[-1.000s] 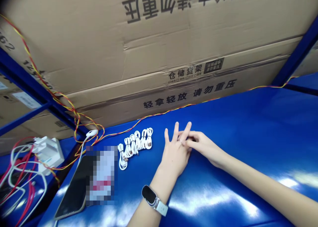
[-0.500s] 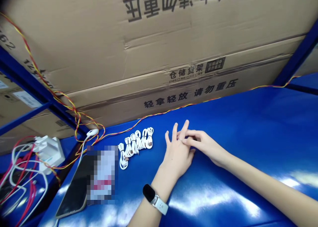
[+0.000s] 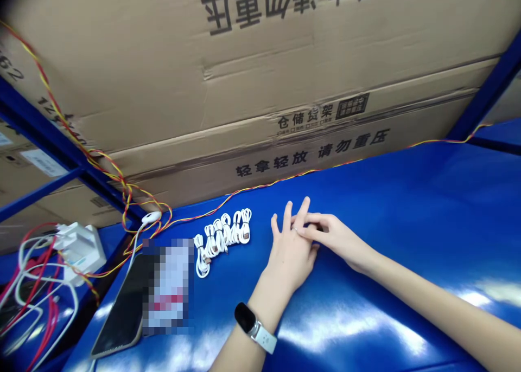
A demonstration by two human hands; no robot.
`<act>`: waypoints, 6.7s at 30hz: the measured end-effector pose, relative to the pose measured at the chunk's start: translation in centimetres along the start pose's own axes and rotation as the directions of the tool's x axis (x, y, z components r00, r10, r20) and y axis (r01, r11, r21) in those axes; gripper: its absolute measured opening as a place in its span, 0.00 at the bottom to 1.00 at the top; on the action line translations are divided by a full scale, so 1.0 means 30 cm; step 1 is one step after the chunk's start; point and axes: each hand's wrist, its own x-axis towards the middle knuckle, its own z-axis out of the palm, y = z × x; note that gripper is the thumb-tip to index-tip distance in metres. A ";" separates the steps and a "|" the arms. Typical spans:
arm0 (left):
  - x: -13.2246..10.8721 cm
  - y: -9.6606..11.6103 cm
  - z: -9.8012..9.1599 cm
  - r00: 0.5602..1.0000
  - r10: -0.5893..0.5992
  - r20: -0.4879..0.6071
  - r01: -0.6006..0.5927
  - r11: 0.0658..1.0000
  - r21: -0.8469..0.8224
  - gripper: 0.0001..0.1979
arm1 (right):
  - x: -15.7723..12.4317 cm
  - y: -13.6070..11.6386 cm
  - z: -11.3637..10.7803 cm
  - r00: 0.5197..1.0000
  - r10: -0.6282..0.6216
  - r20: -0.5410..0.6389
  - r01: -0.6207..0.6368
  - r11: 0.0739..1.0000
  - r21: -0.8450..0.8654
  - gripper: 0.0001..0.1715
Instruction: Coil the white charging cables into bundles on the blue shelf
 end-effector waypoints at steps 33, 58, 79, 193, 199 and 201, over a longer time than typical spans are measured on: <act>0.000 -0.004 0.010 0.999 0.013 -0.038 -0.013 1.000 -0.002 0.26 | 0.007 -0.006 0.005 0.998 -0.002 -0.058 -0.005 0.993 -0.114 0.26; -0.004 -0.155 -0.069 0.856 -0.507 -0.102 0.516 0.824 0.236 0.23 | 0.008 -0.015 -0.007 0.969 -0.004 -0.247 -0.053 0.973 -0.223 0.17; -0.088 -0.305 -0.214 0.482 -0.873 -0.077 0.874 0.473 0.114 0.20 | 0.018 0.073 0.008 0.965 -0.252 -0.079 0.155 0.784 -0.602 0.16; 0.001 -0.118 -0.107 0.895 -0.308 0.323 0.297 -0.128 -0.946 0.14 | 0.068 -0.041 -0.044 0.847 -0.528 -0.069 0.355 0.656 -0.666 0.08; 0.002 -0.170 -0.083 0.796 -0.558 0.236 0.255 -0.046 -0.966 0.20 | 0.091 -0.030 -0.077 0.808 -0.577 -0.123 0.306 0.588 -0.749 0.07; 0.004 -0.170 -0.084 0.783 -0.585 0.211 0.281 0.030 -0.959 0.20 | 0.088 -0.028 -0.074 0.799 -0.594 -0.098 0.313 0.548 -0.775 0.08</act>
